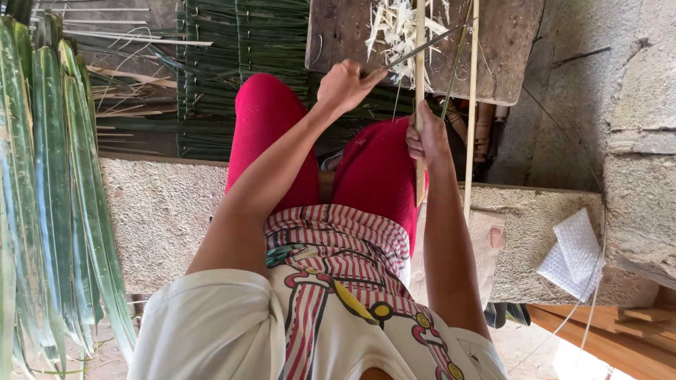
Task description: Shaving thin strips of wood using a hand knife on a wooden block
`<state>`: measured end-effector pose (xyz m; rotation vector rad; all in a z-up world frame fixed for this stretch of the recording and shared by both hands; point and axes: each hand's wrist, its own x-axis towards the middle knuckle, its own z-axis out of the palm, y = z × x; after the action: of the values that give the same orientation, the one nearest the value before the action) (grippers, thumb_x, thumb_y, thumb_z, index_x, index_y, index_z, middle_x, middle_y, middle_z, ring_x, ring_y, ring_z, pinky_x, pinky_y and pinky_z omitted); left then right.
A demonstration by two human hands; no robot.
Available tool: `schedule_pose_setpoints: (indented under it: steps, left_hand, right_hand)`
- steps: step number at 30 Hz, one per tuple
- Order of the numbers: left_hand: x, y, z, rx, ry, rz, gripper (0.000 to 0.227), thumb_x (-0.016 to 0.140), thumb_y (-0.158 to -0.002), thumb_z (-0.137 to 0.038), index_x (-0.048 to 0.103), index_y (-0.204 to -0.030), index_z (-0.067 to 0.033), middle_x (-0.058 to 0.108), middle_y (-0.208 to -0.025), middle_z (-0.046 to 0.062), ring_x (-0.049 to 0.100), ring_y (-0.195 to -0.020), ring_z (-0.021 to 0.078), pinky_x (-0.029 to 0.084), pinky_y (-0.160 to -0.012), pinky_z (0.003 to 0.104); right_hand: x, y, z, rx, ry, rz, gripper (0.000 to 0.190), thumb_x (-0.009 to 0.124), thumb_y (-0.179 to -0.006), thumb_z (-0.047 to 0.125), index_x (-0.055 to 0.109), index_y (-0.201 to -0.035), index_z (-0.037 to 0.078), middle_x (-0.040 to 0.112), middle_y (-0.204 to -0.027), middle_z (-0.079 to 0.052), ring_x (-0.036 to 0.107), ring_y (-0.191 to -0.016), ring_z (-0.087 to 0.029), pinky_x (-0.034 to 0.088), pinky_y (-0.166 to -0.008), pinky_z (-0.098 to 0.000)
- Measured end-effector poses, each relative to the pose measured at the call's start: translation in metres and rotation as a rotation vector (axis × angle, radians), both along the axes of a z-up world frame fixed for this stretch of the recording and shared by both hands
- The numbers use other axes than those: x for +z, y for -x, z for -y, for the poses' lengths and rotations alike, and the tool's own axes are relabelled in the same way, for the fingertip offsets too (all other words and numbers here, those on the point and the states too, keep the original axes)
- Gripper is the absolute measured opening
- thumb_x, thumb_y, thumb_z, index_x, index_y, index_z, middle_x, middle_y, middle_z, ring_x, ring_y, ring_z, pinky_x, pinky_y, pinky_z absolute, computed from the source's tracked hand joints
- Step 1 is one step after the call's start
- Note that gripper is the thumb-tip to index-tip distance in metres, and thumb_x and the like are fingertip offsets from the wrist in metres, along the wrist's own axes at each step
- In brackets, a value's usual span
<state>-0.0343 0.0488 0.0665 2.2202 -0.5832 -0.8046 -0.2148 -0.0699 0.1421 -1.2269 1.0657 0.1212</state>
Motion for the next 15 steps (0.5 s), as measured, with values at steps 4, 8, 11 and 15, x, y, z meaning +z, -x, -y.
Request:
schedule_pose_setpoints:
  steps: [4,8,11,15]
  left_hand:
    - [-0.006,0.010,-0.019,0.029,0.168,-0.046,0.056,0.060,-0.092,-0.065,0.070,-0.071,-0.0137,0.068,-0.068,0.013,0.074,-0.070,0.0316,0.055,-0.064,0.044]
    - [0.006,0.015,-0.023,0.070,0.200,-0.056,0.064,0.062,-0.088,-0.066,0.072,-0.078,-0.0043,0.068,-0.075,0.024,0.074,-0.082,0.0445,0.055,-0.072,0.052]
    - [0.009,0.014,-0.026,0.059,0.207,-0.059,0.063,0.060,-0.089,-0.063,0.074,-0.086,-0.0021,0.072,-0.087,0.027,0.073,-0.093,0.0460,0.055,-0.079,0.053]
    - [0.007,0.008,-0.030,0.093,0.208,-0.043,0.058,0.058,-0.088,-0.061,0.074,-0.086,-0.0056,0.072,-0.086,0.024,0.072,-0.093,0.0453,0.055,-0.079,0.054]
  right_hand:
    - [-0.041,0.007,0.017,-0.019,-0.040,0.098,0.049,0.053,-0.105,0.057,0.056,-0.090,0.010,0.038,-0.059,-0.001,0.033,-0.035,-0.010,0.026,-0.027,-0.0254]
    - [-0.066,0.014,0.030,0.019,-0.101,0.120,0.052,0.050,-0.104,0.061,0.053,-0.096,0.010,0.039,-0.066,-0.002,0.033,-0.037,-0.012,0.027,-0.028,-0.0263]
    - [-0.072,0.017,0.035,0.033,-0.125,0.131,0.056,0.052,-0.102,0.066,0.052,-0.097,0.010,0.039,-0.067,-0.001,0.037,-0.039,-0.012,0.028,-0.030,-0.0253]
    - [-0.064,0.016,0.034,0.033,-0.139,0.139,0.056,0.054,-0.103,0.065,0.050,-0.097,0.010,0.036,-0.065,0.000,0.036,-0.039,-0.010,0.029,-0.028,-0.0234]
